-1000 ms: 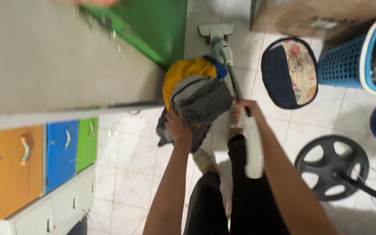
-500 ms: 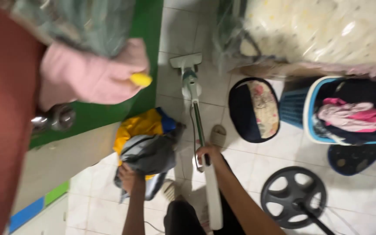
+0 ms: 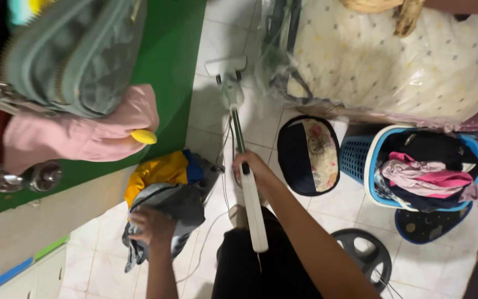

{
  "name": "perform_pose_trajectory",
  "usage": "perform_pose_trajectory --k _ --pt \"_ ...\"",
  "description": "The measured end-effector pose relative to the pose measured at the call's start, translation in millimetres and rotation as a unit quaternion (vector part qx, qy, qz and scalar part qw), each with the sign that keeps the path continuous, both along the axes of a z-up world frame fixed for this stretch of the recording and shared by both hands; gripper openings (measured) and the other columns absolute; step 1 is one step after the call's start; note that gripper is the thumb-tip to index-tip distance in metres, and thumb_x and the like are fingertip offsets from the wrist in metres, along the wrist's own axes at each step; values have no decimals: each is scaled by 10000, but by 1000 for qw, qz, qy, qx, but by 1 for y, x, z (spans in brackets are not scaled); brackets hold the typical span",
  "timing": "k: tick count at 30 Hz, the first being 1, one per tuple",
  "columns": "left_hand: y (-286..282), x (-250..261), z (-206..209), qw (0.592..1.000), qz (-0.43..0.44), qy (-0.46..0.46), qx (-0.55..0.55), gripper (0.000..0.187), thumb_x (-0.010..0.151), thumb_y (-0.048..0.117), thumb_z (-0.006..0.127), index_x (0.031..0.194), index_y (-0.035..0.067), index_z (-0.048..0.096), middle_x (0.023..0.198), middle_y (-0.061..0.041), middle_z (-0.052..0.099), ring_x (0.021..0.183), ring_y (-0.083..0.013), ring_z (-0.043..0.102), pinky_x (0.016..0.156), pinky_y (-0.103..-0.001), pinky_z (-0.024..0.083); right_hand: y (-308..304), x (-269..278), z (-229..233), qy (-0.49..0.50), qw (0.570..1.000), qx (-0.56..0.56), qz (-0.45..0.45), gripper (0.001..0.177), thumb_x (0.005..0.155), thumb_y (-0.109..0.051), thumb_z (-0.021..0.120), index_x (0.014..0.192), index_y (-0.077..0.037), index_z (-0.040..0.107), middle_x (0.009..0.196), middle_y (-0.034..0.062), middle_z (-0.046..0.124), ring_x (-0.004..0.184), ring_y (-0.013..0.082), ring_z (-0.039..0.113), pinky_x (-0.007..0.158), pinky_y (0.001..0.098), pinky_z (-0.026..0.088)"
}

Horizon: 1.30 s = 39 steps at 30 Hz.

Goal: Vacuuming the tiled floor in a bedroom and tidying up miscellaneous objects.

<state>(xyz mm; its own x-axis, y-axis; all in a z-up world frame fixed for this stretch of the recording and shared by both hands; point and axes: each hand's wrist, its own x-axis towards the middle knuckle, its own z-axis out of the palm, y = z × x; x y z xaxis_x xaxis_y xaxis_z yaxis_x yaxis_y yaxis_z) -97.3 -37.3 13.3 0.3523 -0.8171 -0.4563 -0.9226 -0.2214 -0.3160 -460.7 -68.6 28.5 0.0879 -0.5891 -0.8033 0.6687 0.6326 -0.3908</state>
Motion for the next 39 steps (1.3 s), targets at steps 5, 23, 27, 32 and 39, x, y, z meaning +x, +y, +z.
perform_pose_trajectory --k 5,23,27,32,39 --pt "1 -47 -9 989 98 76 75 1175 807 494 740 1658 366 -60 1685 -283 -44 1454 -664 29 902 -884 322 -50 -5 -6 7 1000 -27 12 73 748 -78 629 774 -27 582 645 83 580 500 177 549 466 323 463" --pt "-41 -60 37 994 65 61 57 1065 754 269 832 1591 477 207 1704 -143 113 1475 -560 263 941 -539 581 -281 -8 -78 -20 978 -107 -180 48 723 -88 612 693 -87 574 595 63 518 489 201 508 458 366 434" --pt "-25 -21 -26 999 -27 22 23 1049 748 354 796 1602 371 186 1641 -269 115 1385 -639 253 982 -583 516 -322 -19 -112 -16 970 -133 -201 56 771 -114 646 777 -80 603 634 57 512 529 195 490 475 376 420" --pt "-30 -19 -41 991 -93 -48 81 862 907 481 660 1621 231 246 1674 -212 173 1476 -600 161 1018 -785 368 -318 1 -74 20 968 -95 -230 167 835 -180 621 953 -72 671 818 83 617 683 212 607 605 392 527" --pt "-139 -123 68 963 123 95 218 820 950 422 652 1582 174 193 1631 -151 151 1456 -523 117 1107 -713 227 -206 48 -44 -36 959 -74 -271 98 847 -148 534 780 -85 569 572 63 491 420 187 482 354 334 388"
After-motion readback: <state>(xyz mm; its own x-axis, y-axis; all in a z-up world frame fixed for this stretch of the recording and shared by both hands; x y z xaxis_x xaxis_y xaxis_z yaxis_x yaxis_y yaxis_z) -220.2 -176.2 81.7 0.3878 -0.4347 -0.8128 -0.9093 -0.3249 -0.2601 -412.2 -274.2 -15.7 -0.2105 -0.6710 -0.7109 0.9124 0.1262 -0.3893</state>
